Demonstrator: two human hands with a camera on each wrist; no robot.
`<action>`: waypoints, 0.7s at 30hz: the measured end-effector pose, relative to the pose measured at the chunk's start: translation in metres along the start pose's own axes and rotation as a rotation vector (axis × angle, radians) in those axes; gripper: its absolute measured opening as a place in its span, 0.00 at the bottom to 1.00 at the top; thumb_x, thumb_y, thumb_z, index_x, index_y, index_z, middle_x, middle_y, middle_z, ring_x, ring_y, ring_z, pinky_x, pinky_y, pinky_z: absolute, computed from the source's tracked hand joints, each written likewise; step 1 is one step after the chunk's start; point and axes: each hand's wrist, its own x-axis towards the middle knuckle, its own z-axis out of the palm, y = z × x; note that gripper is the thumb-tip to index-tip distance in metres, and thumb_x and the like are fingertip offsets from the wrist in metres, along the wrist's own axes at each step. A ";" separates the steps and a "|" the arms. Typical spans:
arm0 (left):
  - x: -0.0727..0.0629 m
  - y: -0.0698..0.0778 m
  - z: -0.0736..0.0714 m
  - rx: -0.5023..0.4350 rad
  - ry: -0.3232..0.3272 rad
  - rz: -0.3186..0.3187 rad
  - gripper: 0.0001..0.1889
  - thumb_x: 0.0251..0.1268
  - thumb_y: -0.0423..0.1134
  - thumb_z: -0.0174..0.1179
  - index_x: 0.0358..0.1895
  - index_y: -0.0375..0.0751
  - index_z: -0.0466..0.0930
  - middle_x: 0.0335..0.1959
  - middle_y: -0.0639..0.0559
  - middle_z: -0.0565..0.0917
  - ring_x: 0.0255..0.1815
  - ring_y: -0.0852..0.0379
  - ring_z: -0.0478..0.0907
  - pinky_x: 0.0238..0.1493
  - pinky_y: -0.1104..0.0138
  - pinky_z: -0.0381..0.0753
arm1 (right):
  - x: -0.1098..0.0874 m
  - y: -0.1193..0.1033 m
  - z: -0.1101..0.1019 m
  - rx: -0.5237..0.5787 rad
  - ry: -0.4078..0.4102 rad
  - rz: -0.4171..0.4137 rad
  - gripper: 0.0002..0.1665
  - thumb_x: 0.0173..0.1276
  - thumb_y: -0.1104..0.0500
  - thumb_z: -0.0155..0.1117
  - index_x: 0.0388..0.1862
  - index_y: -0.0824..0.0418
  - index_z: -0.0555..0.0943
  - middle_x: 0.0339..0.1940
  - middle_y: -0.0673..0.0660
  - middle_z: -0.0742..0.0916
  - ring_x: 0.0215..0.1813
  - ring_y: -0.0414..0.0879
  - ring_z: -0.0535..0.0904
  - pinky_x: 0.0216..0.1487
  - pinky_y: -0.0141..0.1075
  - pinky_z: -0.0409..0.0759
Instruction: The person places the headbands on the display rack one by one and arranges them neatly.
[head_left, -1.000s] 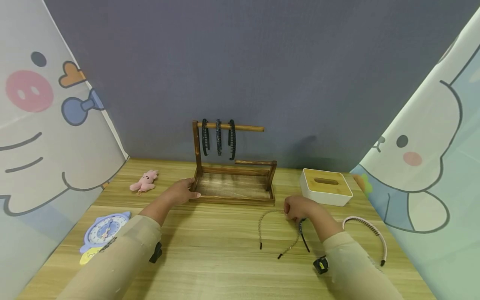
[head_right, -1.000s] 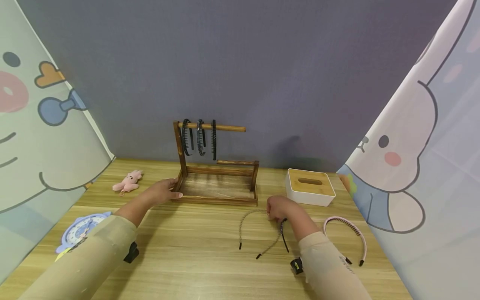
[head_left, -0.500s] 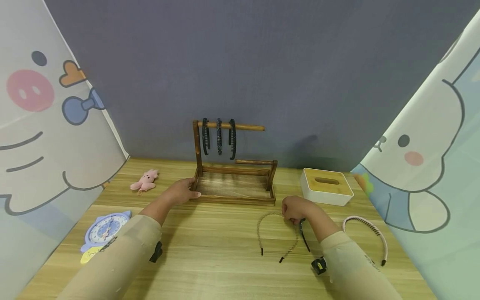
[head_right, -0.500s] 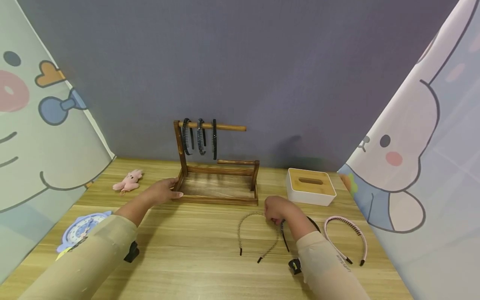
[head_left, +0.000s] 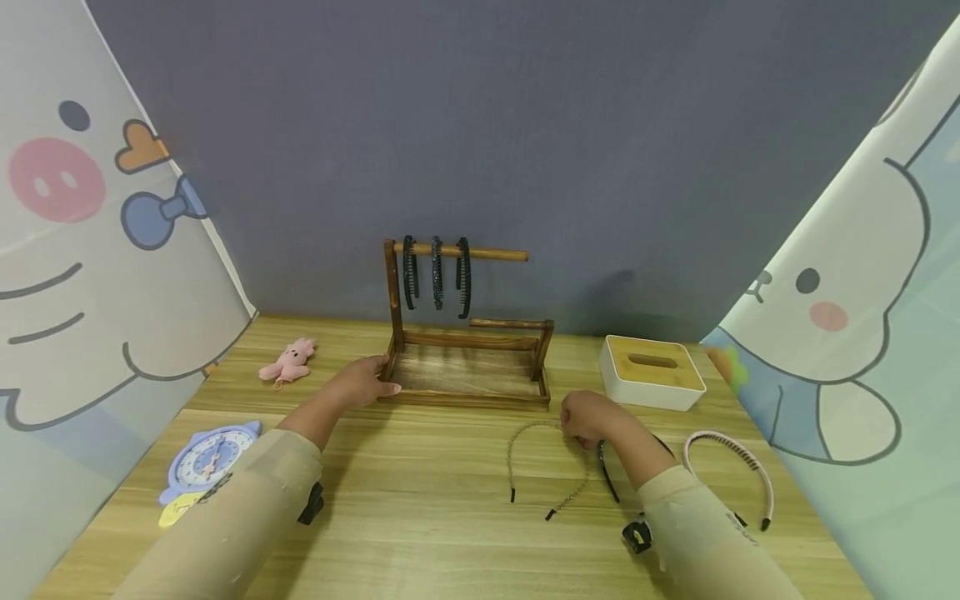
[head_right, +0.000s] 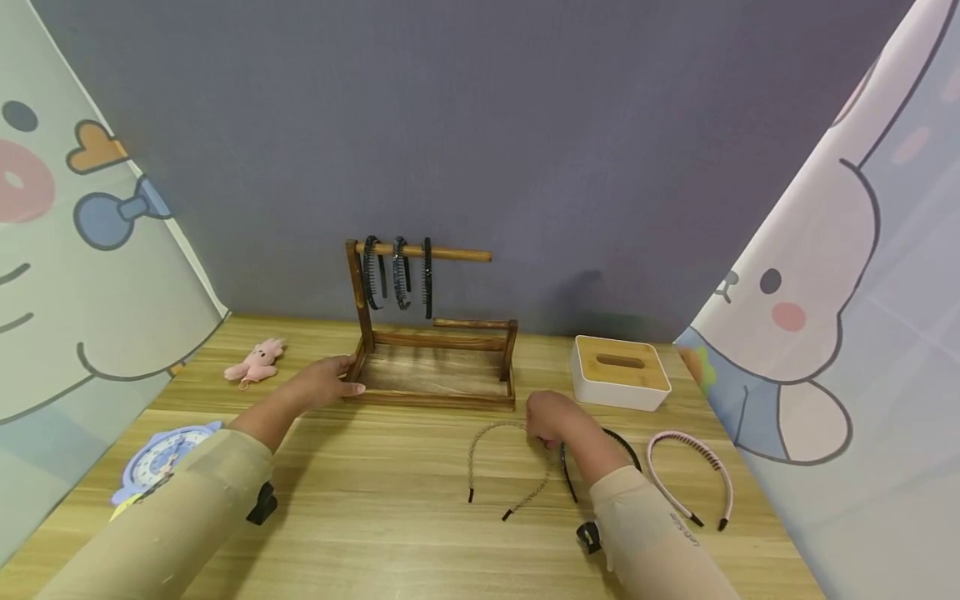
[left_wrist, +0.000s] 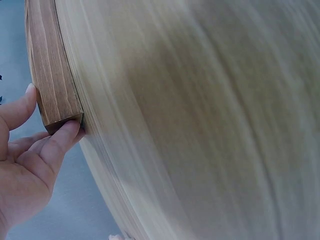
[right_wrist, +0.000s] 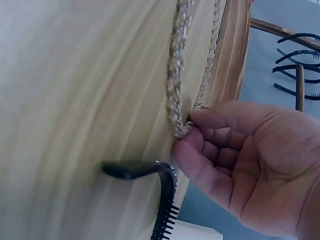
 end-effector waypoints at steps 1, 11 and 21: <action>0.000 0.000 0.000 0.000 0.000 -0.001 0.40 0.72 0.45 0.58 0.78 0.33 0.48 0.75 0.30 0.56 0.75 0.31 0.54 0.71 0.40 0.59 | 0.000 0.000 0.000 -0.006 0.003 -0.002 0.11 0.67 0.66 0.57 0.25 0.58 0.78 0.14 0.53 0.80 0.16 0.43 0.73 0.23 0.33 0.70; 0.000 0.000 0.000 -0.003 0.004 0.004 0.40 0.72 0.45 0.58 0.78 0.32 0.48 0.75 0.29 0.56 0.75 0.32 0.54 0.71 0.41 0.58 | -0.003 0.008 -0.011 0.384 -0.049 -0.140 0.03 0.69 0.67 0.55 0.37 0.67 0.76 0.23 0.63 0.82 0.20 0.46 0.74 0.24 0.40 0.77; 0.000 -0.001 -0.001 0.000 0.003 0.000 0.40 0.72 0.45 0.58 0.78 0.32 0.48 0.75 0.30 0.57 0.75 0.32 0.54 0.71 0.41 0.59 | -0.008 0.013 -0.025 0.888 -0.229 -0.254 0.27 0.71 0.62 0.62 0.66 0.71 0.70 0.51 0.70 0.80 0.40 0.51 0.82 0.44 0.47 0.83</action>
